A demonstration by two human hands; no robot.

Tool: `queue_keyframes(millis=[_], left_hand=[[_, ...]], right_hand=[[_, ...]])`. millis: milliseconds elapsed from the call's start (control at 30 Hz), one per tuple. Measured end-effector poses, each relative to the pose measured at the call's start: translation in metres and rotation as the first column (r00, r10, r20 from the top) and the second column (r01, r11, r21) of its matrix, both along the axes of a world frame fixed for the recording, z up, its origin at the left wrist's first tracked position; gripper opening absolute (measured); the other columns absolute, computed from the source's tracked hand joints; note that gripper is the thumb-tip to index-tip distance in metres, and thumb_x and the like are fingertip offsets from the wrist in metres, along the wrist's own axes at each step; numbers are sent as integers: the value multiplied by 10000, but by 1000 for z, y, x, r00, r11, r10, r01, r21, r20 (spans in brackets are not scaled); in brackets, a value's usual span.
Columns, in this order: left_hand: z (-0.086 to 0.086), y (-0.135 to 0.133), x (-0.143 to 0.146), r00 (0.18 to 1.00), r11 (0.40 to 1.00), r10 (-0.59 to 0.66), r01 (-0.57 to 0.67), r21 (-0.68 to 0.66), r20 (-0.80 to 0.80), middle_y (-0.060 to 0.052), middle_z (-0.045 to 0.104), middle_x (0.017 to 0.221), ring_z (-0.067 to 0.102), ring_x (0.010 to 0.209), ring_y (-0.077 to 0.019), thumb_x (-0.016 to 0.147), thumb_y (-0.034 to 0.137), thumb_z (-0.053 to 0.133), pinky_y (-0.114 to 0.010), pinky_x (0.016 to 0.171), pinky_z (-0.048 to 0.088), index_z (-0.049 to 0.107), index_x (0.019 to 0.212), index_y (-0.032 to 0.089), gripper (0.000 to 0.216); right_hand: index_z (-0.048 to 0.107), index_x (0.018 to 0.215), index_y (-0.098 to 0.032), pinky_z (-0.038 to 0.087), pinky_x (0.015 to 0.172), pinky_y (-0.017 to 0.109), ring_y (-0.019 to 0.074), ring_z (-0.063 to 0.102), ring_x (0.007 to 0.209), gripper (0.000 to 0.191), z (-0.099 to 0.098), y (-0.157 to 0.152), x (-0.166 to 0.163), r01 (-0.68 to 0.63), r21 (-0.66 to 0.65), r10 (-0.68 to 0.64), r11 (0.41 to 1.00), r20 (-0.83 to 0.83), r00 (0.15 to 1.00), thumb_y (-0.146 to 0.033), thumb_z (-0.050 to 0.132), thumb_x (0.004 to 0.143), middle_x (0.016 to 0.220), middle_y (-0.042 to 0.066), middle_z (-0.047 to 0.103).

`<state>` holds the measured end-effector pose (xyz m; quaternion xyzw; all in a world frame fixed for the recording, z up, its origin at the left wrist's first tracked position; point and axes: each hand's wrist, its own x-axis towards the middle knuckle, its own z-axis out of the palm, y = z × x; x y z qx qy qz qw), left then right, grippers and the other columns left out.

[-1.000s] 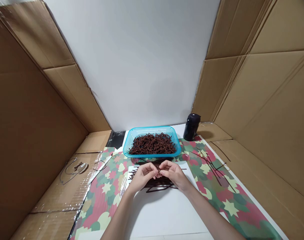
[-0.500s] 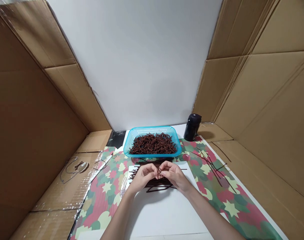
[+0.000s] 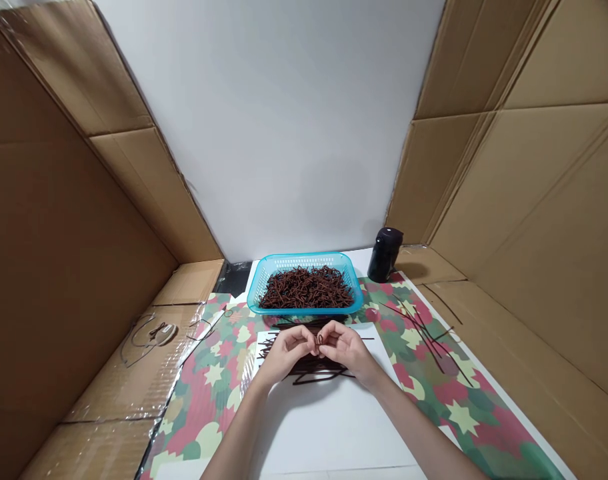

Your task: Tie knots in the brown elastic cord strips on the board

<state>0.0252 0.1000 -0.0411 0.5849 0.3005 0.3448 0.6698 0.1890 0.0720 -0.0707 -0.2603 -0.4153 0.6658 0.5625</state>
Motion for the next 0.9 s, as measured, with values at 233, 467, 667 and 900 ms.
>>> queue_keyframes(millis=[233, 467, 667, 900], left_hand=[[1, 0, 1, 1000, 1000, -20, 20, -7, 3, -18, 601, 671, 564, 669, -148, 781, 302, 622, -262, 693, 450, 576, 679, 139, 198], [1, 1, 0, 997, 996, 68, -66, 59, -24, -13, 585, 681, 553, 694, -148, 803, 290, 611, -256, 714, 429, 583, 706, 142, 179], [-2, 2, 1, 987, 983, 153, -147, 114, -49, 1, 569, 694, 531, 693, -135, 826, 282, 585, -240, 709, 412, 570, 720, 153, 168], [-7, -1, 3, 986, 983, 140, -127, 135, -91, -9, 569, 745, 540, 724, -138, 833, 278, 593, -237, 699, 415, 562, 757, 152, 151]], right_hand=[[586, 754, -182, 475, 638, 261, 140, 586, 686, 156, -4, 0, 1, -18, 10, 18, 1000, 18, 1000, -212, 731, 705, 728, -8, 604], [600, 870, -207, 504, 686, 262, 135, 602, 740, 247, -5, 3, 1, 47, -9, -46, 999, 17, 999, -240, 761, 686, 791, -13, 615], [628, 849, -188, 530, 621, 255, 121, 628, 635, 223, -11, 9, 2, 125, -64, -121, 990, 67, 990, -298, 757, 704, 741, -5, 657], [673, 795, -172, 556, 594, 287, 153, 647, 603, 241, -8, 8, 3, 174, -33, -167, 984, 169, 971, -401, 713, 733, 685, 33, 708]])
